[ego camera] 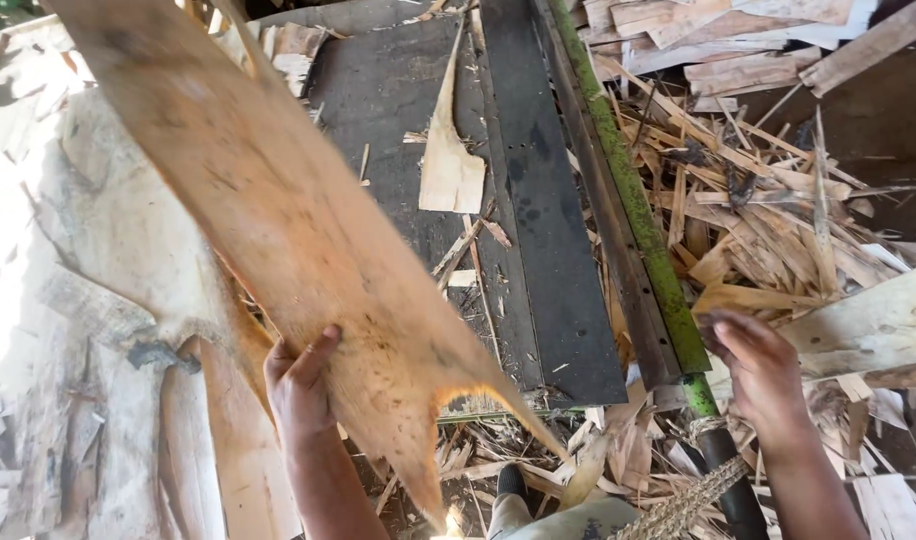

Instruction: The person uses a large blade attached to a rope to split pieces of wood on a workbench. They repeatedly position the wood, pull the rope to drive the blade through the material, and then move the split pieces aside.

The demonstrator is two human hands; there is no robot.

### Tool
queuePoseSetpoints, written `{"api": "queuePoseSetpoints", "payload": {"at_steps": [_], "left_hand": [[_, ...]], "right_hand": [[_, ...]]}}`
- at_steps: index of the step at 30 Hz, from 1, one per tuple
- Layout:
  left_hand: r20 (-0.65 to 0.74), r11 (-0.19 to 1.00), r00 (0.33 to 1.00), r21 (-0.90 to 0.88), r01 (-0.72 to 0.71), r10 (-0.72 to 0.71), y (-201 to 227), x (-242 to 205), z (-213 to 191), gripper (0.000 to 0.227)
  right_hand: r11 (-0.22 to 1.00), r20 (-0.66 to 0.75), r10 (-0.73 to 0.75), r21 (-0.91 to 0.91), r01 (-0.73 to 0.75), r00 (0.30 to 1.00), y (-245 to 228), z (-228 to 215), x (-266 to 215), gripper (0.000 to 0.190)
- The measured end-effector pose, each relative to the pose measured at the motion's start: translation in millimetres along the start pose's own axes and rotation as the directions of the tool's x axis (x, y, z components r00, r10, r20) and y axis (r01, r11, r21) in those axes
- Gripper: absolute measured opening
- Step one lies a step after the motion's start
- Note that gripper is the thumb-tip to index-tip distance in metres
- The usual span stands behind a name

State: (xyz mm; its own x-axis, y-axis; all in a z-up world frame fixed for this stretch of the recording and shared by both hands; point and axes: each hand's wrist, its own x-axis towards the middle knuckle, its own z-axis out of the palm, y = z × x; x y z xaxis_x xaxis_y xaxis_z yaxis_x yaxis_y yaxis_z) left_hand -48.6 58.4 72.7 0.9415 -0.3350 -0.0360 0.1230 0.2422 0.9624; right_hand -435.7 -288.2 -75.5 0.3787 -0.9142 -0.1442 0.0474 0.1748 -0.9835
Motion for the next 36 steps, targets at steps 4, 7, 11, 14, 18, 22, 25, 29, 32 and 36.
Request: {"api": "queuePoseSetpoints", "payload": {"at_steps": [4,7,11,14,18,22,25,29,32,36], "left_hand": [[-0.014,0.974,0.995,-0.199,-0.104,0.104,-23,22,-2,0.026],[-0.224,0.968,0.975,-0.245,-0.054,-0.003,-23,22,34,0.036],[-0.366,0.953,0.924,-0.303,-0.009,-0.108,-51,16,65,0.045],[-0.434,0.937,0.870,-0.339,0.082,-0.233,-123,24,64,0.046],[-0.382,0.906,0.847,-0.350,0.239,-0.371,-297,45,33,0.028],[-0.193,0.830,0.825,-0.317,0.459,-0.530,-399,11,42,0.019],[0.057,0.624,0.710,-0.433,0.651,-0.701,-348,-19,73,0.022],[-0.022,0.584,0.660,-0.490,0.647,-0.751,-300,-5,55,0.024],[-0.048,0.633,0.685,-0.435,0.641,-0.727,-295,8,45,0.027],[-0.136,0.697,0.706,-0.367,0.616,-0.695,-324,11,83,0.022]], "right_hand": [[0.968,-0.024,0.054,0.247,-0.046,0.998,38,-42,-11,0.023],[0.899,-0.011,-0.028,0.436,0.030,1.000,57,-71,-19,0.019],[0.936,0.119,0.185,0.281,-0.211,0.976,30,-91,-40,0.055],[0.957,0.365,0.288,-0.072,-0.282,0.885,15,-91,-59,0.085],[0.795,0.326,0.524,-0.518,-0.315,0.787,53,-97,-77,0.119],[0.799,0.180,0.525,-0.439,-0.410,0.832,33,-58,-97,0.127],[0.810,0.196,0.586,-0.154,-0.566,0.786,20,-49,-114,0.135],[0.876,0.263,0.477,-0.070,-0.477,0.838,32,-66,-128,0.130],[0.880,0.242,0.466,-0.226,-0.417,0.851,34,-60,-142,0.123],[0.583,-0.046,0.589,-0.667,-0.464,0.807,32,-44,-143,0.097]]}}
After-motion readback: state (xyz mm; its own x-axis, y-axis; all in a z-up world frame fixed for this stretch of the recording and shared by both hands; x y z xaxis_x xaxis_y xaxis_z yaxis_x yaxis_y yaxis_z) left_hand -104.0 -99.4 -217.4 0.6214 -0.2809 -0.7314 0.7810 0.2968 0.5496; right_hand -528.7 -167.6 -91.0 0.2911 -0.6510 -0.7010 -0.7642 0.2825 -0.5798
